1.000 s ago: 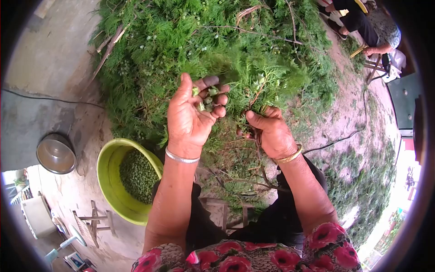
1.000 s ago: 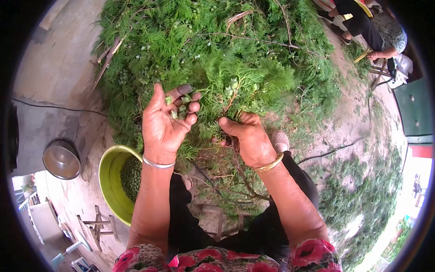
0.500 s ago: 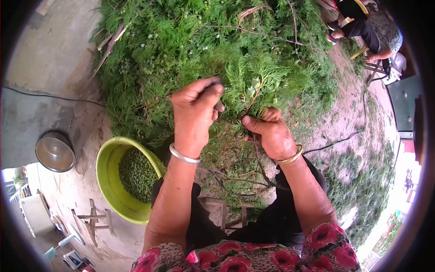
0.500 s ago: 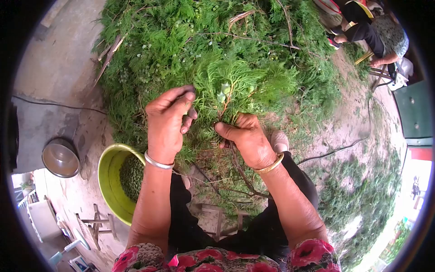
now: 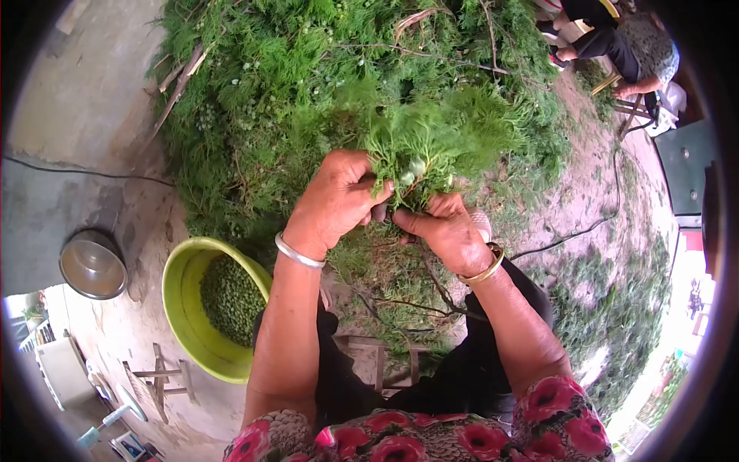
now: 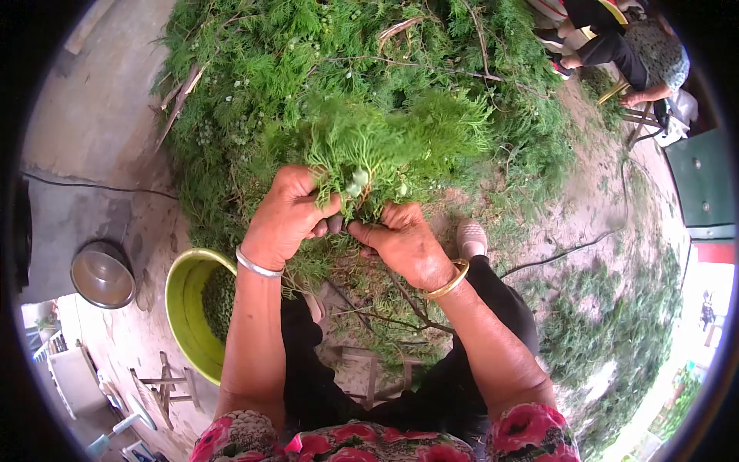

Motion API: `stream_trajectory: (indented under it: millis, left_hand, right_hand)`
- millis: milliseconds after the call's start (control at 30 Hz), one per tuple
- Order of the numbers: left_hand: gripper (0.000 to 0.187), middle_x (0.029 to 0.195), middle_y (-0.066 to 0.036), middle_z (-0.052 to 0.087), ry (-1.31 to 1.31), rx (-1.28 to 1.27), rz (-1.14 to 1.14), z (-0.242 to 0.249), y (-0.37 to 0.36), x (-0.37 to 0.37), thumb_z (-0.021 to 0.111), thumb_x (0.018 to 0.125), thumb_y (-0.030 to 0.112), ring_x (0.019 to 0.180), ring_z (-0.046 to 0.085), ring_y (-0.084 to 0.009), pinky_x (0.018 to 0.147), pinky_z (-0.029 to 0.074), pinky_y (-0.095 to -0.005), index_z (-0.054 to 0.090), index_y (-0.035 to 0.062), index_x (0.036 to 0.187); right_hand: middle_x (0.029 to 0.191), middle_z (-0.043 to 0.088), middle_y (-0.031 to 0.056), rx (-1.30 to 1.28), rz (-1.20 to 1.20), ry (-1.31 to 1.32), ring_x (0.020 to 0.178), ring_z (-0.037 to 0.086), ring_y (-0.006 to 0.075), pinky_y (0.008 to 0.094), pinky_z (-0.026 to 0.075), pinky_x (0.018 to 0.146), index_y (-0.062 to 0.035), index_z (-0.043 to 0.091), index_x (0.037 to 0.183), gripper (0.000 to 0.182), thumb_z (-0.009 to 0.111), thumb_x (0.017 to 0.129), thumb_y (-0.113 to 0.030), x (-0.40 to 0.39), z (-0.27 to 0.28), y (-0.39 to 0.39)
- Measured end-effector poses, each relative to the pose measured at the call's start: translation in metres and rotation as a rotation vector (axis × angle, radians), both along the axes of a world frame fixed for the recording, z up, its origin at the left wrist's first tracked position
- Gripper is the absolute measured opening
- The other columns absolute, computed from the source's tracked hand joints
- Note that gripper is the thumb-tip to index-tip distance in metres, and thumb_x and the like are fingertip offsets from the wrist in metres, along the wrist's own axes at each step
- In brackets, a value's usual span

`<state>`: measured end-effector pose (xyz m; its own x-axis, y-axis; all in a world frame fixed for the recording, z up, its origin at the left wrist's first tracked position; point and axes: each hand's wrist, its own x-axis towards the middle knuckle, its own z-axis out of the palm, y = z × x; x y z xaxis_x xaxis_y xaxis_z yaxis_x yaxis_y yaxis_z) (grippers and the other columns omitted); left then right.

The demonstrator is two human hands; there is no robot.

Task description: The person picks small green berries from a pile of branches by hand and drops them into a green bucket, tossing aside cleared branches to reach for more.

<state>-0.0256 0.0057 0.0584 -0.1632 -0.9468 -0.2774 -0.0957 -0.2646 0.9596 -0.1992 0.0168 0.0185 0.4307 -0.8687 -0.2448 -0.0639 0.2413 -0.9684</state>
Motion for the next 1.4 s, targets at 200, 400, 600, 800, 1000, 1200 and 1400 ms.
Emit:
stream_trajectory:
  millis: [200,400,600,800,1000,1200,1400]
  left_hand:
    - [0.009,0.065,-0.004,0.059,0.11,-0.055,0.077,-0.008,-0.001,-0.006,0.057,0.079,0.001,0.048,0.05,-0.0063,0.038,0.032,-0.0183,0.06,-0.0005,0.087]
    - [0.009,0.065,-0.002,0.056,0.198,0.003,0.07,-0.009,-0.004,-0.004,0.062,0.078,0.001,0.046,0.046,-0.0045,0.038,0.032,-0.0181,0.06,-0.0003,0.087]
    - [0.018,0.063,0.0,0.055,0.122,0.04,0.037,0.001,0.001,-0.011,0.064,0.079,0.005,0.045,0.046,-0.0041,0.038,0.032,-0.0179,0.062,0.0014,0.096]
    - [0.015,0.063,-0.001,0.057,0.134,0.056,0.182,-0.004,-0.002,-0.014,0.064,0.078,0.001,0.047,0.049,-0.0053,0.037,0.033,-0.0176,0.062,-0.0011,0.093]
    - [0.008,0.064,-0.004,0.059,-0.033,-0.568,0.582,-0.009,0.002,-0.014,0.063,0.08,0.0,0.049,0.047,-0.0054,0.041,0.034,-0.0171,0.062,-0.0022,0.087]
    - [0.021,0.071,-0.01,0.065,-0.221,-0.766,0.411,-0.02,0.002,-0.037,0.071,0.072,0.002,0.057,0.059,-0.0101,0.052,0.045,-0.0222,0.063,-0.0009,0.092]
    - [0.024,0.072,-0.013,0.063,-0.498,-0.625,0.237,-0.031,0.001,-0.028,0.071,0.07,0.003,0.059,0.06,-0.0149,0.056,0.047,-0.0269,0.06,-0.0044,0.091]
  right_hand:
    - [0.069,0.059,0.0008,-0.035,-0.019,-0.058,0.059,0.053,0.0053,0.0215,0.047,0.05,0.0021,0.064,0.082,0.007,0.062,0.08,-0.004,-0.001,0.004,-0.004]
    - [0.068,0.059,0.0008,0.071,-0.064,-0.121,0.056,0.053,0.0058,0.0215,0.047,0.049,0.0022,0.064,0.08,0.007,0.062,0.081,-0.004,-0.005,0.003,-0.003]
    - [0.063,0.055,0.0001,0.109,-0.085,-0.107,0.056,0.052,0.006,0.0225,0.047,0.047,0.0013,0.06,0.071,0.011,0.064,0.08,-0.003,-0.001,0.007,-0.002]
    - [0.06,0.05,-0.0008,0.122,-0.111,-0.12,0.053,0.05,0.0067,0.0239,0.045,0.044,-0.0002,0.053,0.063,0.02,0.065,0.079,-0.002,-0.001,0.001,-0.003]
    - [0.052,0.045,-0.0013,0.135,-0.328,-0.072,0.05,0.045,0.0061,0.0252,0.035,0.041,-0.0005,0.053,0.061,0.021,0.066,0.077,-0.003,0.001,0.001,-0.006]
    - [0.049,0.041,0.0007,-0.019,-0.249,0.148,0.052,0.035,0.0055,0.0299,0.03,0.044,0.0022,0.052,0.061,0.023,0.063,0.078,-0.008,0.003,-0.023,-0.003]
    - [0.05,0.042,-0.0006,-0.08,-0.136,0.12,0.053,0.036,0.006,0.0293,0.032,0.046,0.0025,0.053,0.061,0.022,0.062,0.078,-0.008,0.011,-0.026,0.002]
